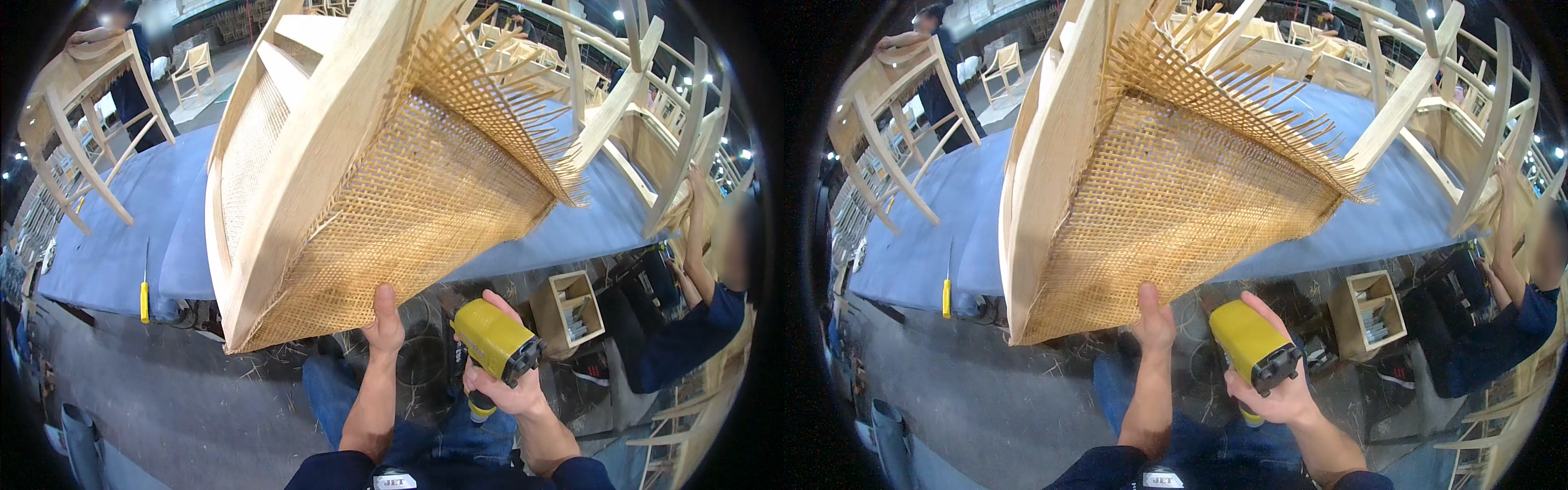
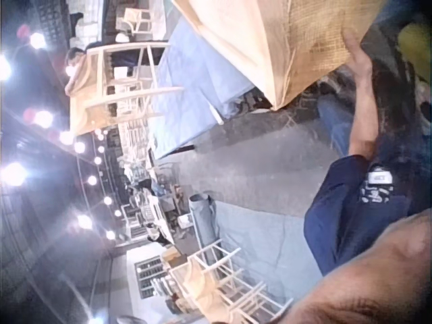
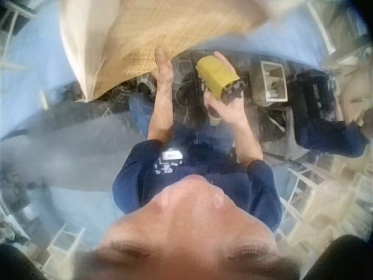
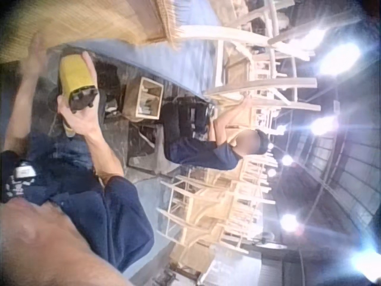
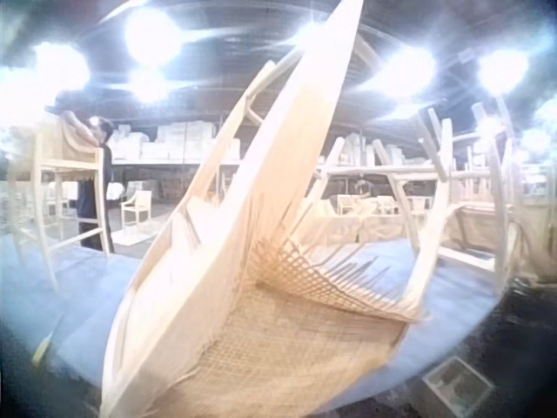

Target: The person sits on the floor and attaches a woven cane webbing to the underside of a wooden chair frame. They use a yellow pneumatic staple gun to secure the webbing along the edges, repeatedly repositioning the chair to access different sides.

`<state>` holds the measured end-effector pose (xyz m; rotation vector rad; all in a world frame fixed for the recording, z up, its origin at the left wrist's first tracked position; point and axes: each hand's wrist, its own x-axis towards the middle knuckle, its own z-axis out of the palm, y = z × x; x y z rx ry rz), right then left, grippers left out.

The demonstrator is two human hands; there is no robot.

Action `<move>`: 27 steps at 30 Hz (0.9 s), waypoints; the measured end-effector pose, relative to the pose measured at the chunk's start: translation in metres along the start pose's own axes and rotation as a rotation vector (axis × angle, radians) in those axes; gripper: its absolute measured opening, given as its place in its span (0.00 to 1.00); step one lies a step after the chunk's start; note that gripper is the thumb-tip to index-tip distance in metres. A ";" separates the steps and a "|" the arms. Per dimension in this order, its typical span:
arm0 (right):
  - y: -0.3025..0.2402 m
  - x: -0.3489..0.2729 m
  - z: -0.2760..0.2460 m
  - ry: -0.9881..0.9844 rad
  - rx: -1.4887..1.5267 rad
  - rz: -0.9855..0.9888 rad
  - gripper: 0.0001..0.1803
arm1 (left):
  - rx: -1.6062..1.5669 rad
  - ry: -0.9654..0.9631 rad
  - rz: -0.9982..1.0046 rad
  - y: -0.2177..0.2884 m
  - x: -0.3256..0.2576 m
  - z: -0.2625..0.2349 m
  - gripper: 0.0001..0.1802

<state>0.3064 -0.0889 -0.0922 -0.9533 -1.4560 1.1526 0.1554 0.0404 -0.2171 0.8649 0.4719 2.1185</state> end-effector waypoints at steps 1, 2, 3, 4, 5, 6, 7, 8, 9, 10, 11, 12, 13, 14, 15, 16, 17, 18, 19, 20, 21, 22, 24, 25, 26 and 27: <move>0.000 0.002 0.004 0.010 0.037 0.010 0.54 | 0.008 0.037 -0.065 -0.001 -0.002 -0.006 0.25; 0.000 0.004 0.009 0.020 0.073 0.021 0.54 | 0.016 0.075 -0.129 -0.003 -0.006 -0.013 0.27; -0.001 0.005 0.013 0.031 0.089 0.013 0.54 | 0.024 0.113 -0.194 -0.005 -0.009 -0.018 0.30; 0.000 0.007 0.017 0.033 0.106 0.009 0.54 | 0.091 0.077 -0.179 -0.006 -0.012 -0.023 0.27; 0.001 0.007 0.019 0.036 0.122 0.005 0.54 | 0.157 0.041 -0.166 -0.008 -0.015 -0.026 0.24; 0.002 0.008 0.020 0.038 0.033 -0.009 0.54 | 0.187 0.020 -0.147 -0.011 -0.017 -0.027 0.22; 0.003 0.010 0.021 0.030 -0.052 -0.030 0.54 | 0.219 0.001 -0.119 -0.010 -0.016 -0.026 0.21; 0.002 0.011 0.024 0.050 -0.076 -0.030 0.53 | 0.214 -0.001 -0.084 -0.012 -0.014 -0.023 0.21; 0.003 0.012 0.027 0.067 -0.098 -0.027 0.52 | 0.210 -0.005 -0.050 -0.010 -0.015 -0.021 0.21; -0.001 0.013 0.035 0.119 -0.067 -0.013 0.50 | 0.186 -0.001 -0.063 -0.007 -0.014 -0.018 0.20; -0.003 0.014 0.038 0.141 -0.065 -0.016 0.50 | 0.163 0.003 -0.076 -0.003 -0.015 -0.016 0.20; -0.005 0.017 0.040 0.160 -0.066 -0.025 0.49 | 0.138 0.007 -0.091 0.000 -0.015 -0.013 0.19; -0.006 0.019 0.042 0.147 -0.090 -0.045 0.49 | 0.166 -0.009 -0.080 0.002 -0.014 -0.014 0.19; -0.005 0.022 0.040 0.113 -0.164 -0.097 0.49 | 0.194 -0.024 -0.071 0.004 -0.012 -0.014 0.18; -0.004 0.025 0.039 0.083 -0.237 -0.149 0.50 | 0.222 -0.041 -0.061 0.005 -0.010 -0.014 0.18; 0.000 0.030 0.034 0.032 -0.361 -0.238 0.51 | 0.220 -0.024 -0.038 0.005 -0.009 -0.012 0.18; 0.002 0.030 0.033 0.019 -0.402 -0.249 0.52 | 0.218 -0.008 -0.015 0.005 -0.008 -0.010 0.17; 0.004 0.031 0.033 0.005 -0.442 -0.262 0.52 | 0.217 0.009 0.009 0.005 -0.008 -0.009 0.17; 0.006 0.026 0.035 0.036 -0.399 -0.195 0.52 | 0.223 0.000 0.002 0.006 -0.008 -0.009 0.17; 0.007 0.025 0.036 0.050 -0.374 -0.164 0.52 | 0.230 -0.008 -0.005 0.008 -0.008 -0.009 0.17; 0.008 0.024 0.038 0.062 -0.347 -0.136 0.52 | 0.238 -0.016 -0.011 0.009 -0.008 -0.010 0.17; 0.007 0.027 0.038 0.063 -0.343 -0.140 0.52 | 0.238 -0.021 -0.021 0.009 -0.008 -0.010 0.17; 0.007 0.030 0.038 0.069 -0.346 -0.127 0.52 | 0.241 -0.030 -0.040 0.010 -0.010 -0.010 0.17; 0.008 0.032 0.039 0.068 -0.355 -0.115 0.52 | 0.282 -0.050 -0.024 0.006 -0.011 -0.014 0.17; 0.010 0.035 0.040 0.064 -0.385 -0.131 0.52 | 0.324 -0.070 -0.008 -0.001 -0.012 -0.020 0.17; 0.011 0.037 0.040 0.063 -0.414 -0.148 0.52 | 0.365 -0.089 0.009 -0.005 -0.014 -0.024 0.16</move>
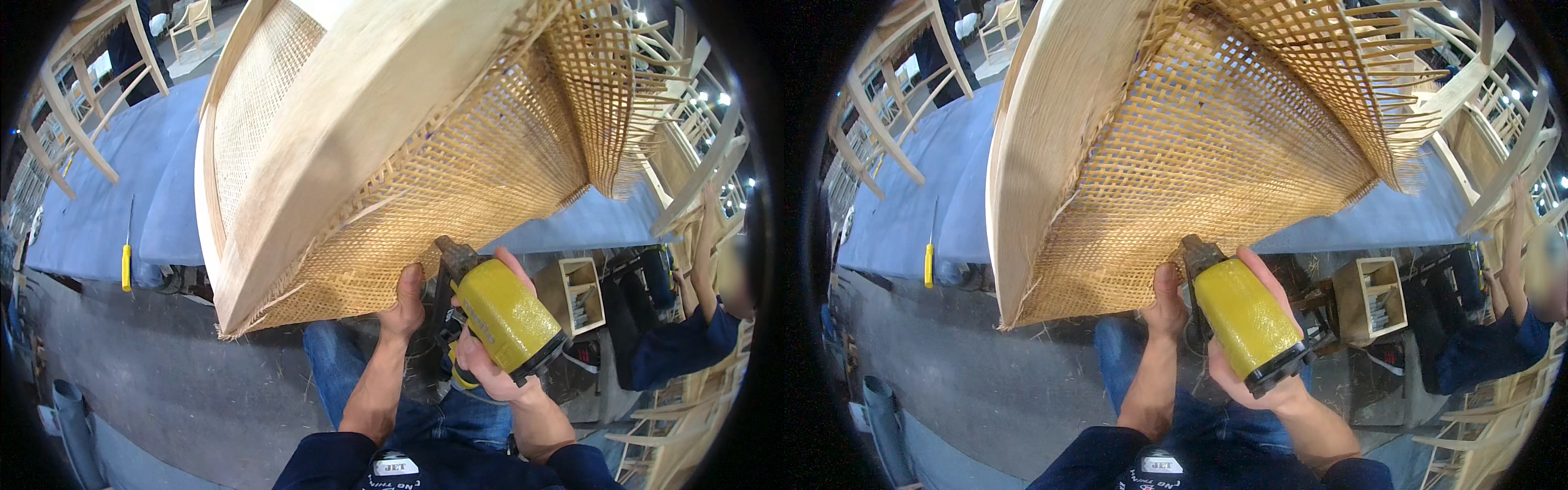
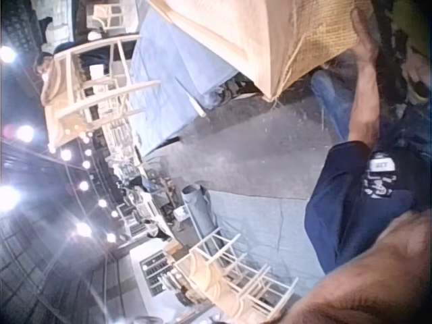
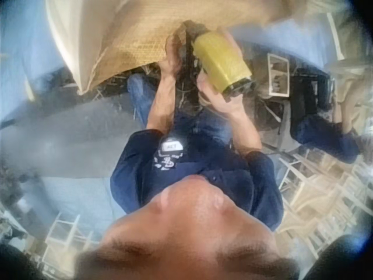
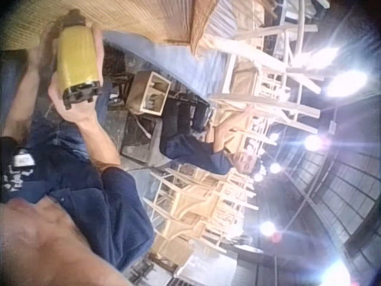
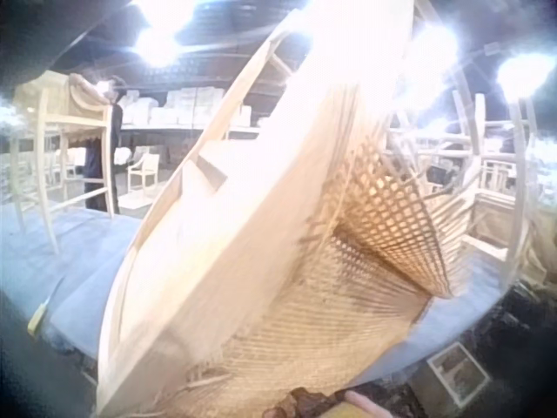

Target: The person sits on the floor and attaches a woven cane webbing to the underside of a wooden chair frame. They use a yellow pneumatic staple gun to secure the webbing along the edges, repeatedly repositioning the chair to access different sides.

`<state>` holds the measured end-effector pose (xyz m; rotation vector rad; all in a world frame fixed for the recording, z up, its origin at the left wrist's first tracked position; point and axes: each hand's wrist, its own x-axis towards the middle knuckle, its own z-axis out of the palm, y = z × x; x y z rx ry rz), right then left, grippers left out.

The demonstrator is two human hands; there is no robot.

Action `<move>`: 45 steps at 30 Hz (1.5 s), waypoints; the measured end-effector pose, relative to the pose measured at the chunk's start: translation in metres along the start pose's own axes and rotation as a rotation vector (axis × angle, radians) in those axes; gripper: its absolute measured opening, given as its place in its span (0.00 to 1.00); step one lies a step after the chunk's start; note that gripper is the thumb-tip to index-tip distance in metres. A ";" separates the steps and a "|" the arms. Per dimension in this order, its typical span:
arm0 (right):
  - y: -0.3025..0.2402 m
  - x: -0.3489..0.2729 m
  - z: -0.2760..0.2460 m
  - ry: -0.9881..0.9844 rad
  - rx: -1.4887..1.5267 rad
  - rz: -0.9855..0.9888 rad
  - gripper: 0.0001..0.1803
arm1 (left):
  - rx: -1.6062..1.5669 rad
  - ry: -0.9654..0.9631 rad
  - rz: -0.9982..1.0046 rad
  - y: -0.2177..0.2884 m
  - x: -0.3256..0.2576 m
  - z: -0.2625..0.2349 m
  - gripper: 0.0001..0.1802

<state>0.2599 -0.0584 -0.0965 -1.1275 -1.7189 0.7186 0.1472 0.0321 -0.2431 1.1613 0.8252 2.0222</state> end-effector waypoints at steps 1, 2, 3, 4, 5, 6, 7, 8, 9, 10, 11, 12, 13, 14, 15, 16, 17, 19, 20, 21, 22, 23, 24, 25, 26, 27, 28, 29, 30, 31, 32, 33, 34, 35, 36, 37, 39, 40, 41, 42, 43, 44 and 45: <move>0.005 0.000 0.000 0.006 -0.054 -0.036 0.52 | -0.029 0.001 -0.044 0.008 0.000 0.003 0.16; 0.006 0.000 0.001 0.009 -0.057 -0.037 0.52 | -0.054 0.003 -0.084 0.026 0.003 0.006 0.16; 0.007 0.001 0.002 0.007 -0.061 -0.039 0.52 | -0.067 0.005 -0.124 0.028 0.002 0.006 0.17; 0.003 0.002 0.004 0.003 -0.018 -0.011 0.52 | -0.079 0.011 -0.156 0.031 0.003 0.005 0.17; 0.003 0.003 0.005 0.000 0.019 -0.008 0.53 | -0.078 0.018 -0.187 0.024 0.000 0.002 0.19; 0.003 0.002 0.007 0.001 0.058 0.000 0.53 | -0.078 0.024 -0.218 0.021 -0.001 -0.001 0.21; 0.007 0.001 0.008 0.005 0.086 -0.014 0.54 | -0.058 0.010 -0.203 0.022 0.000 -0.001 0.20; 0.007 0.001 0.008 0.010 0.104 -0.019 0.54 | -0.037 -0.004 -0.188 0.023 0.002 -0.001 0.20; 0.007 0.000 0.008 0.016 0.120 -0.023 0.54 | -0.017 -0.019 -0.173 0.024 0.004 0.000 0.20; 0.005 0.001 0.011 0.016 0.129 -0.020 0.55 | -0.060 -0.009 -0.182 0.021 0.003 0.000 0.20; 0.002 0.001 0.011 0.014 0.152 0.008 0.55 | -0.104 0.001 -0.192 0.018 0.004 -0.001 0.20; -0.001 0.003 0.011 0.010 0.173 0.031 0.55 | -0.125 0.005 -0.184 0.016 0.004 -0.002 0.20; -0.003 0.005 0.009 0.008 0.210 0.081 0.55 | -0.143 0.004 -0.182 0.018 0.005 -0.001 0.20; -0.005 0.005 0.009 0.007 0.231 0.105 0.55 | -0.138 -0.003 -0.162 0.021 0.007 -0.001 0.20; -0.007 0.006 0.008 0.002 0.250 0.124 0.55 | -0.151 -0.002 -0.154 0.021 0.008 0.000 0.20; -0.009 0.007 0.008 -0.003 0.248 0.116 0.55 | -0.165 -0.002 -0.149 0.022 0.008 0.001 0.21; -0.009 0.008 0.008 -0.010 0.229 0.088 0.54 | -0.197 0.005 -0.155 0.019 0.007 0.002 0.21; -0.004 0.009 0.008 -0.021 0.175 0.009 0.53 | -0.236 -0.009 -0.198 0.014 0.005 0.001 0.21; -0.003 0.007 0.008 -0.023 0.143 0.006 0.52 | -0.244 -0.031 -0.235 0.013 0.003 -0.001 0.21; -0.002 0.006 0.008 -0.028 0.111 0.003 0.51 | -0.232 -0.043 -0.246 0.011 0.000 -0.003 0.21; -0.004 0.002 0.009 -0.023 0.087 0.043 0.51 | -0.219 -0.059 -0.256 0.012 -0.001 -0.004 0.21; -0.006 0.002 0.010 -0.013 0.111 0.070 0.50 | -0.187 -0.066 -0.241 0.014 -0.002 -0.006 0.21; -0.007 0.001 0.012 -0.004 0.134 0.097 0.50 | -0.160 -0.065 -0.210 0.013 -0.002 -0.005 0.20; -0.011 0.001 0.014 0.012 0.215 0.113 0.50 | -0.126 -0.065 -0.178 0.014 -0.002 -0.006 0.20; -0.010 0.003 0.015 0.015 0.218 0.068 0.49 | -0.097 -0.058 -0.131 0.011 -0.001 -0.005 0.19; -0.007 0.005 0.017 0.017 0.218 0.024 0.50 | -0.123 -0.061 -0.164 0.008 0.000 -0.006 0.19; 0.003 0.012 0.019 0.007 0.149 -0.082 0.50 | -0.142 -0.061 -0.196 0.006 0.001 -0.007 0.19; 0.000 0.013 0.019 0.014 0.181 -0.088 0.50 | -0.220 -0.077 -0.299 0.009 0.007 -0.010 0.18; -0.005 0.010 0.019 0.022 0.268 -0.009 0.51 | -0.264 -0.066 -0.347 0.010 0.010 -0.011 0.18; -0.010 0.008 0.018 0.032 0.334 0.027 0.51 | -0.307 -0.058 -0.388 0.012 0.014 -0.011 0.18; -0.013 0.008 0.017 0.042 0.375 0.045 0.52 | -0.319 -0.034 -0.371 0.012 0.020 -0.006 0.18; -0.015 0.006 0.018 0.066 0.412 0.037 0.52 | -0.332 -0.009 -0.353 0.014 0.024 -0.002 0.18; -0.016 0.005 0.016 0.094 0.443 0.024 0.52 | -0.368 -0.002 -0.313 0.018 0.027 0.003 0.19; -0.017 -0.004 0.016 0.111 0.467 0.007 0.52 | -0.402 0.013 -0.267 0.024 0.031 0.005 0.20; -0.022 -0.011 0.013 0.112 0.507 0.002 0.51 | -0.430 0.023 -0.233 0.022 0.033 0.000 0.21; -0.024 -0.019 0.008 0.119 0.541 0.003 0.51 | -0.461 0.027 -0.210 0.020 0.036 0.001 0.22; -0.028 -0.035 -0.002 0.100 0.619 0.013 0.51 | -0.403 0.044 -0.105 0.028 0.038 -0.002 0.23; -0.028 -0.041 -0.007 0.112 0.660 0.001 0.51 | -0.342 0.061 -0.093 0.033 0.036 -0.006 0.22; -0.028 -0.047 -0.011 0.123 0.700 -0.012 0.50 | -0.281 0.079 -0.080 0.038 0.036 -0.010 0.21; -0.027 -0.049 -0.015 0.134 0.741 -0.026 0.50 | -0.300 0.082 -0.102 0.043 0.036 -0.013 0.22; -0.024 -0.052 -0.016 0.152 0.768 -0.020 0.51 | -0.315 0.085 -0.133 0.048 0.033 -0.018 0.23; -0.020 -0.054 -0.017 0.168 0.795 -0.014 0.51 | -0.330 0.090 -0.164 0.051 0.032 -0.021 0.25; -0.017 -0.055 -0.018 0.185 0.821 -0.009 0.51 | -0.363 0.078 -0.138 0.051 0.033 -0.021 0.25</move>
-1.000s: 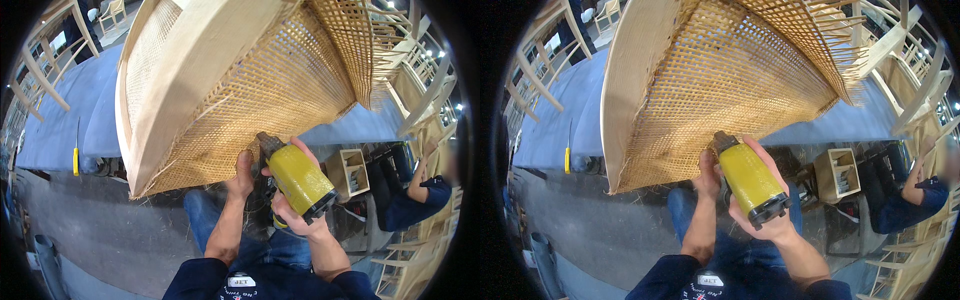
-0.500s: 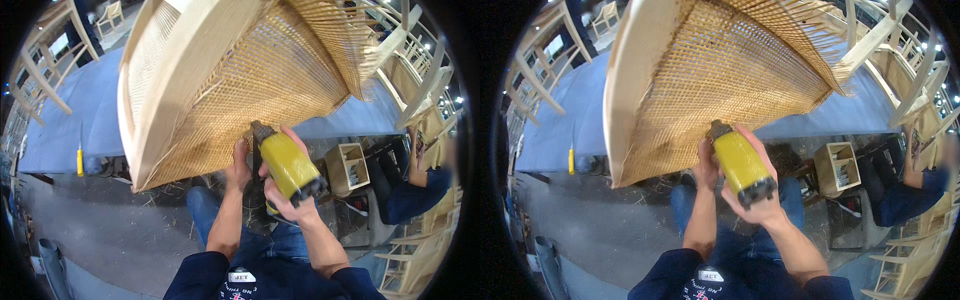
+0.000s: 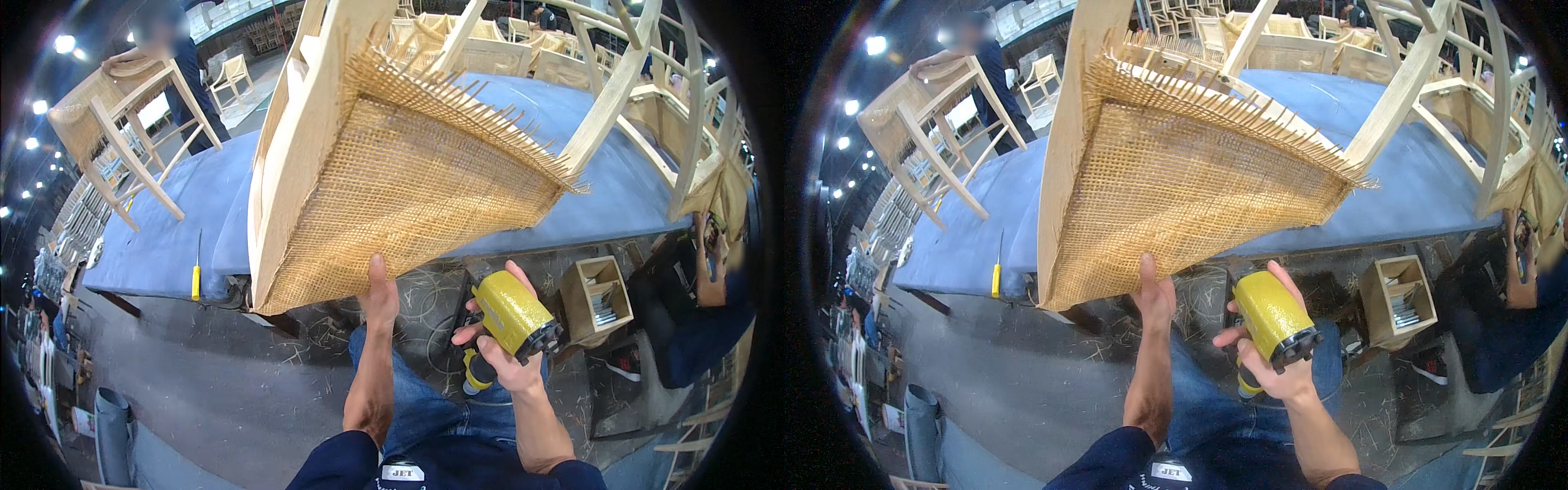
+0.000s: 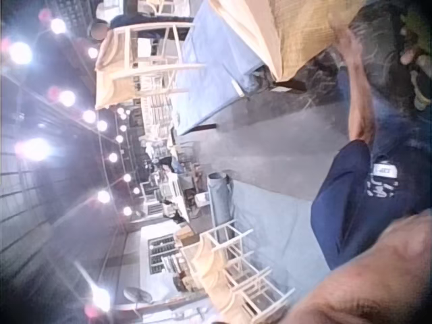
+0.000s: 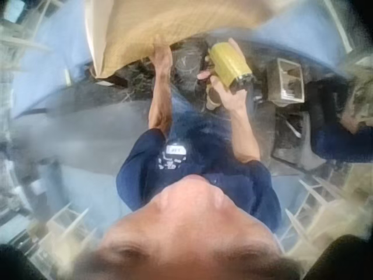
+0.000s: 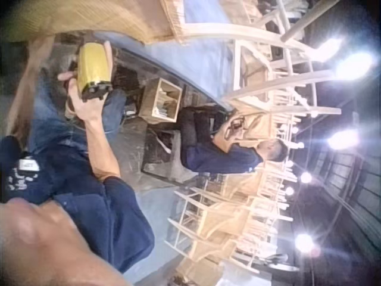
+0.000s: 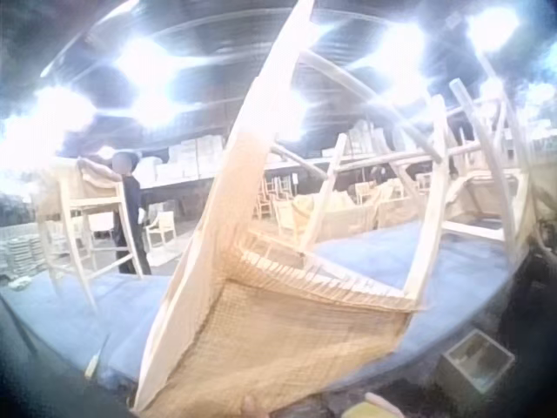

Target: The person sits on the floor and attaches a woven cane webbing to the underside of a wooden chair frame. They use a yellow pneumatic staple gun to secure the webbing along the edges, repeatedly repositioning the chair to access different sides.

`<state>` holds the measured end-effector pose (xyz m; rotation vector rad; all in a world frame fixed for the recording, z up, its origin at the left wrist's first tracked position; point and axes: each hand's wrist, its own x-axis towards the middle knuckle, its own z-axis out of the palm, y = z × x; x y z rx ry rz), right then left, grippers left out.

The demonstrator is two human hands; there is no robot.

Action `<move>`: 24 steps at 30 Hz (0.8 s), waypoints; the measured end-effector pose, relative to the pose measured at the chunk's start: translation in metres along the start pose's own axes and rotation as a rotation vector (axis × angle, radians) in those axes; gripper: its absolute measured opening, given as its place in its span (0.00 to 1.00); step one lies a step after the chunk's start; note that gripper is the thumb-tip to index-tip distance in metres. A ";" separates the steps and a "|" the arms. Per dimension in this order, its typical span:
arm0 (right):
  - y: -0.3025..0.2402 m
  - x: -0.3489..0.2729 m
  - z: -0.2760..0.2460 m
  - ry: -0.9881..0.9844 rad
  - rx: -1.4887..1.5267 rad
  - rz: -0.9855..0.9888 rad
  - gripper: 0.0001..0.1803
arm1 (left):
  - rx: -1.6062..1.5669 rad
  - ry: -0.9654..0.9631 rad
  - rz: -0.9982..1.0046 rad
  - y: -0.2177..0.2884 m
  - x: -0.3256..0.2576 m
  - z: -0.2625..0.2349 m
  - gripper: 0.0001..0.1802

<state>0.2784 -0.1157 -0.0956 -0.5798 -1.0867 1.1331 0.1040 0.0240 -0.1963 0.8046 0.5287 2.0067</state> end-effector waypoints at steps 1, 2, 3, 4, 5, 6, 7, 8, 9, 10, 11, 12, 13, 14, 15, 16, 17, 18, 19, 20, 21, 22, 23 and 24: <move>-0.002 0.002 -0.004 -0.042 -0.026 0.023 0.52 | -0.035 -0.016 0.025 -0.001 0.000 0.000 0.25; 0.000 0.001 -0.010 -0.034 0.008 0.053 0.51 | -0.071 -0.032 0.050 -0.002 0.001 -0.001 0.25; 0.004 -0.002 -0.015 -0.027 0.042 0.084 0.51 | -0.102 -0.004 0.005 -0.003 -0.001 -0.003 0.25; 0.010 -0.004 -0.019 -0.019 0.080 0.111 0.51 | -0.130 0.019 -0.037 -0.003 -0.003 -0.003 0.25; 0.014 -0.005 -0.021 0.007 0.101 0.129 0.52 | -0.159 0.042 -0.081 -0.003 -0.006 -0.004 0.25; 0.019 -0.007 -0.022 0.034 0.120 0.148 0.52 | -0.126 0.126 -0.147 -0.003 -0.007 -0.004 0.25; 0.024 -0.008 -0.025 0.067 0.142 0.156 0.53 | -0.094 0.200 -0.214 -0.001 -0.007 0.002 0.25; 0.030 -0.009 -0.029 0.074 0.137 0.153 0.53 | -0.061 0.274 -0.283 -0.001 -0.007 0.007 0.26; 0.036 -0.009 -0.033 0.083 0.131 0.149 0.53 | -0.177 0.234 -0.316 -0.003 -0.008 0.012 0.26; 0.044 -0.011 -0.032 0.096 0.149 0.155 0.53 | -0.268 0.199 -0.347 -0.001 -0.011 0.011 0.26; 0.048 -0.013 -0.033 0.088 0.141 0.155 0.53 | -0.371 0.165 -0.387 0.000 -0.018 0.011 0.27; 0.051 -0.015 -0.033 0.094 0.152 0.185 0.54 | -0.296 0.130 -0.352 -0.002 -0.028 0.011 0.28; 0.054 -0.015 -0.033 0.097 0.156 0.218 0.54 | -0.228 0.101 -0.317 -0.006 -0.042 0.011 0.29; 0.053 -0.015 -0.036 0.102 0.141 0.246 0.54 | -0.180 0.069 -0.289 -0.015 -0.056 0.013 0.30; 0.052 -0.015 -0.038 0.098 0.167 0.246 0.54 | -0.171 0.080 -0.298 -0.022 -0.065 0.011 0.33; 0.049 -0.015 -0.041 0.105 0.160 0.231 0.54 | -0.151 0.043 -0.297 -0.027 -0.068 0.017 0.34; 0.045 -0.014 -0.042 0.110 0.155 0.218 0.54 | -0.130 0.007 -0.295 -0.030 -0.071 0.024 0.34; 0.040 -0.013 -0.045 0.113 0.149 0.204 0.54 | -0.109 -0.027 -0.291 -0.030 -0.072 0.035 0.34; 0.036 -0.014 -0.049 0.127 0.144 0.186 0.54 | -0.136 -0.040 -0.264 -0.031 -0.071 0.047 0.34; 0.033 -0.015 -0.053 0.142 0.139 0.167 0.54 | -0.163 -0.052 -0.238 -0.033 -0.066 0.060 0.33; 0.030 -0.014 -0.053 0.149 0.144 0.149 0.54 | -0.182 -0.064 -0.201 -0.033 -0.058 0.070 0.32; 0.027 -0.014 -0.055 0.164 0.144 0.142 0.54 | -0.246 -0.039 -0.216 -0.040 -0.048 0.077 0.32; 0.021 -0.014 -0.054 0.174 0.150 0.136 0.54 | -0.306 -0.013 -0.225 -0.045 -0.036 0.082 0.32; 0.017 -0.013 -0.053 0.184 0.156 0.130 0.54 | -0.366 0.013 -0.233 -0.050 -0.028 0.084 0.31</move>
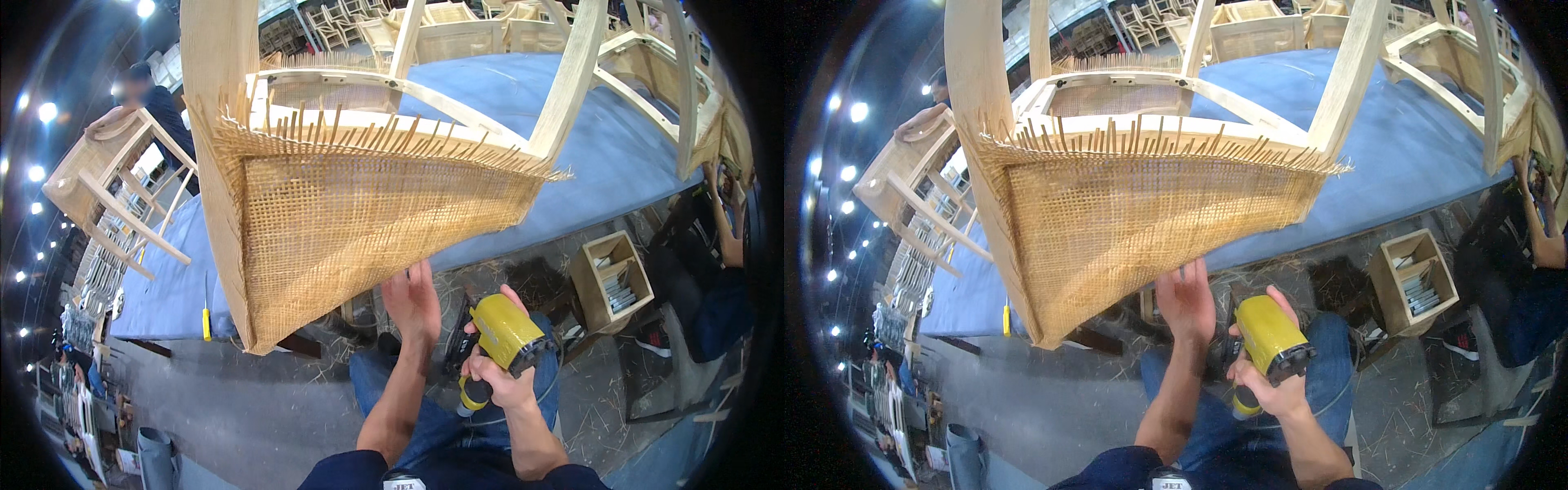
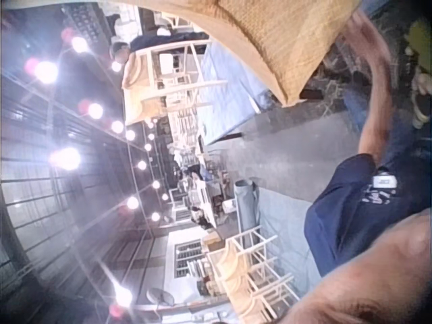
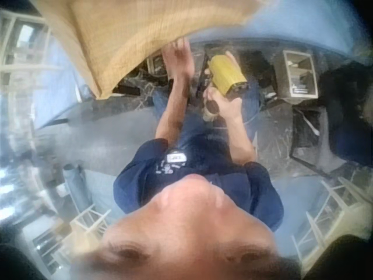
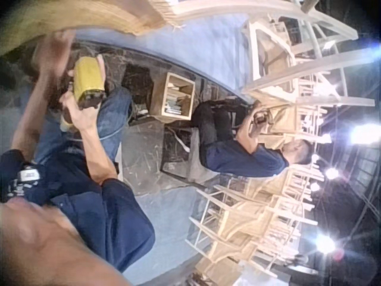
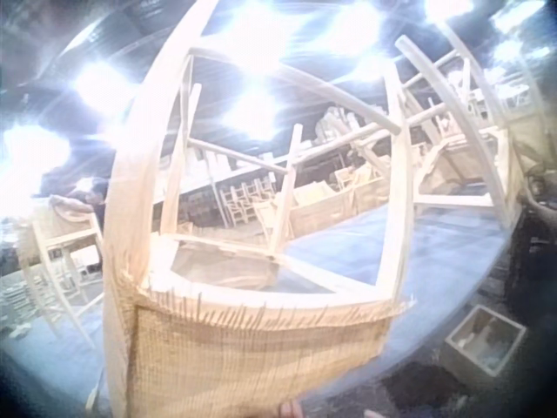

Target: The person sits on the floor and attaches a woven cane webbing to the underside of a wooden chair frame. They use a yellow pneumatic staple gun to secure the webbing along the edges, repeatedly repositioning the chair to access different sides.

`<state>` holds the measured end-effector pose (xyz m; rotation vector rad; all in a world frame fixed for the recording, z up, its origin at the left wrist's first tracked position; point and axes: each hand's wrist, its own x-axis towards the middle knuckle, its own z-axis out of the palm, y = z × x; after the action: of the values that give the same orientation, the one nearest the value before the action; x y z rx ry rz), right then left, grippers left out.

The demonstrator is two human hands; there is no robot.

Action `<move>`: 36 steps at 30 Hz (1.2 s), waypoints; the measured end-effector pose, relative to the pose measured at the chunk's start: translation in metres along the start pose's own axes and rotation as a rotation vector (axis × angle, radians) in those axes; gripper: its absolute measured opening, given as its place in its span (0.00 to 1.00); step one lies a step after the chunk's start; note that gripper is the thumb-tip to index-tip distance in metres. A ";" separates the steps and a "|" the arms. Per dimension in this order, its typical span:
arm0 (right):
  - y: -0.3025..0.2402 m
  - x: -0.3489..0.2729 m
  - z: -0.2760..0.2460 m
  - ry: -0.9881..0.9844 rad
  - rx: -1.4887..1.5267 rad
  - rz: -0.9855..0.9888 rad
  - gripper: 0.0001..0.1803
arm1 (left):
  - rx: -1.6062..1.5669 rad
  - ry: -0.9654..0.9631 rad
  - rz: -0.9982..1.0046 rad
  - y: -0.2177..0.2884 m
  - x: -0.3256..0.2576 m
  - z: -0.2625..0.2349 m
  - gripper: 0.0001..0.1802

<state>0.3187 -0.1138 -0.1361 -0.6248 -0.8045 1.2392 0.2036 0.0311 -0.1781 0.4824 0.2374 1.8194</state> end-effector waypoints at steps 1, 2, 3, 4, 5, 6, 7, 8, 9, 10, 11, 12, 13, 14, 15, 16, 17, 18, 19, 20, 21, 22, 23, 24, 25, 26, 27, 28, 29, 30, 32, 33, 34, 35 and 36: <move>-0.002 0.001 0.003 0.003 0.017 -0.011 0.54 | 0.053 -0.054 0.030 -0.003 0.008 -0.007 0.29; -0.005 0.001 0.005 -0.012 -0.001 -0.014 0.54 | 0.104 -0.106 0.063 -0.006 0.016 -0.012 0.27; -0.009 0.001 0.007 -0.029 -0.018 -0.017 0.54 | 0.120 -0.132 0.093 -0.009 0.019 -0.019 0.26; -0.011 0.003 0.007 -0.034 -0.041 -0.025 0.54 | 0.130 -0.161 0.111 -0.014 0.022 -0.018 0.26; -0.010 0.004 0.005 -0.050 -0.054 -0.034 0.54 | 0.106 -0.164 0.127 -0.018 0.022 -0.018 0.28; -0.012 0.007 0.005 -0.065 -0.052 -0.032 0.54 | 0.098 -0.166 0.133 -0.019 0.022 -0.018 0.28; -0.013 0.009 0.006 -0.077 -0.044 -0.028 0.54 | 0.095 -0.168 0.136 -0.020 0.021 -0.019 0.29; -0.012 0.011 0.008 -0.090 -0.036 -0.022 0.54 | 0.108 -0.169 0.128 -0.017 0.020 -0.021 0.28; -0.011 0.014 0.009 -0.097 -0.057 -0.030 0.54 | 0.121 -0.169 0.121 -0.013 0.020 -0.024 0.28; -0.010 0.017 0.012 -0.103 -0.080 -0.037 0.53 | 0.218 -0.170 0.142 -0.010 0.017 -0.029 0.28; -0.009 0.021 0.014 -0.110 -0.103 -0.044 0.53 | 0.316 -0.170 0.164 -0.005 0.014 -0.034 0.28; -0.009 0.024 0.016 -0.095 -0.137 -0.052 0.53 | 0.397 -0.168 0.181 -0.004 0.014 -0.038 0.26; -0.009 0.028 0.018 -0.081 -0.173 -0.058 0.52 | 0.476 -0.166 0.196 -0.003 0.013 -0.040 0.25; -0.009 0.032 0.020 -0.068 -0.208 -0.063 0.51 | 0.539 -0.161 0.208 -0.003 0.012 -0.042 0.24; -0.005 0.035 0.020 -0.084 -0.265 -0.081 0.52 | 0.603 -0.155 0.219 -0.002 0.012 -0.043 0.22; -0.002 0.038 0.016 -0.099 -0.328 -0.094 0.53 | 0.640 -0.135 0.200 -0.002 0.009 -0.043 0.21; 0.000 0.041 0.014 -0.121 -0.389 -0.125 0.54 | 0.678 -0.115 0.180 -0.002 0.007 -0.042 0.21; 0.001 0.045 0.011 -0.140 -0.449 -0.155 0.55 | 0.738 -0.058 0.110 0.000 0.004 -0.041 0.20; 0.002 0.049 0.010 -0.164 -0.507 -0.207 0.54 | 0.794 -0.008 0.035 0.002 0.001 -0.040 0.20; 0.002 0.048 0.011 -0.153 -0.505 -0.190 0.54 | 0.866 0.077 -0.094 0.006 -0.002 -0.038 0.20; 0.002 0.047 0.014 -0.143 -0.504 -0.171 0.54 | 0.865 0.130 -0.139 0.004 -0.003 -0.045 0.20; 0.000 0.046 0.018 -0.138 -0.500 -0.155 0.53 | 0.863 0.182 -0.178 0.005 -0.004 -0.049 0.20; 0.001 0.046 0.019 -0.149 -0.523 -0.157 0.53 | 0.792 0.204 -0.128 0.000 0.002 -0.062 0.20; 0.002 0.047 0.020 -0.159 -0.524 -0.151 0.53 | 0.725 0.202 -0.057 -0.005 0.001 -0.074 0.21; 0.002 0.048 0.021 -0.163 -0.525 -0.147 0.53 | 0.659 0.191 0.008 -0.007 0.004 -0.071 0.22; 0.002 0.049 0.024 -0.166 -0.504 -0.135 0.53 | 0.595 0.157 0.094 -0.013 0.007 -0.066 0.23; 0.002 0.051 0.024 -0.186 -0.570 -0.177 0.53 | 0.577 0.160 0.086 -0.012 0.004 -0.063 0.24; 0.001 0.054 0.024 -0.198 -0.636 -0.223 0.53 | 0.559 0.159 0.076 -0.012 0.001 -0.056 0.26; -0.002 0.060 0.022 -0.228 -0.792 -0.322 0.53 | 0.586 0.195 -0.027 -0.004 -0.006 -0.052 0.28; -0.001 0.061 0.021 -0.232 -0.842 -0.341 0.52 | 0.613 0.231 -0.130 -0.001 -0.010 -0.051 0.29; 0.001 0.061 0.025 -0.232 -0.830 -0.312 0.52 | 0.576 0.194 -0.028 -0.006 -0.005 -0.056 0.31; 0.002 0.061 0.029 -0.205 -0.764 -0.267 0.51 | 0.566 0.186 -0.007 -0.007 -0.003 -0.059 0.32; 0.003 0.061 0.031 -0.170 -0.699 -0.227 0.49 | 0.554 0.174 0.008 -0.009 -0.001 -0.059 0.32; 0.003 0.061 0.036 -0.122 -0.628 -0.196 0.48 | 0.549 0.172 -0.007 -0.010 0.001 -0.060 0.33; 0.003 0.062 0.038 -0.095 -0.594 -0.183 0.47 | 0.545 0.170 -0.023 -0.011 0.003 -0.061 0.33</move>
<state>0.2939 -0.0531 -0.1039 -0.9474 -1.2981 0.8608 0.1853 0.0416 -0.2364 0.6963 0.8645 1.7650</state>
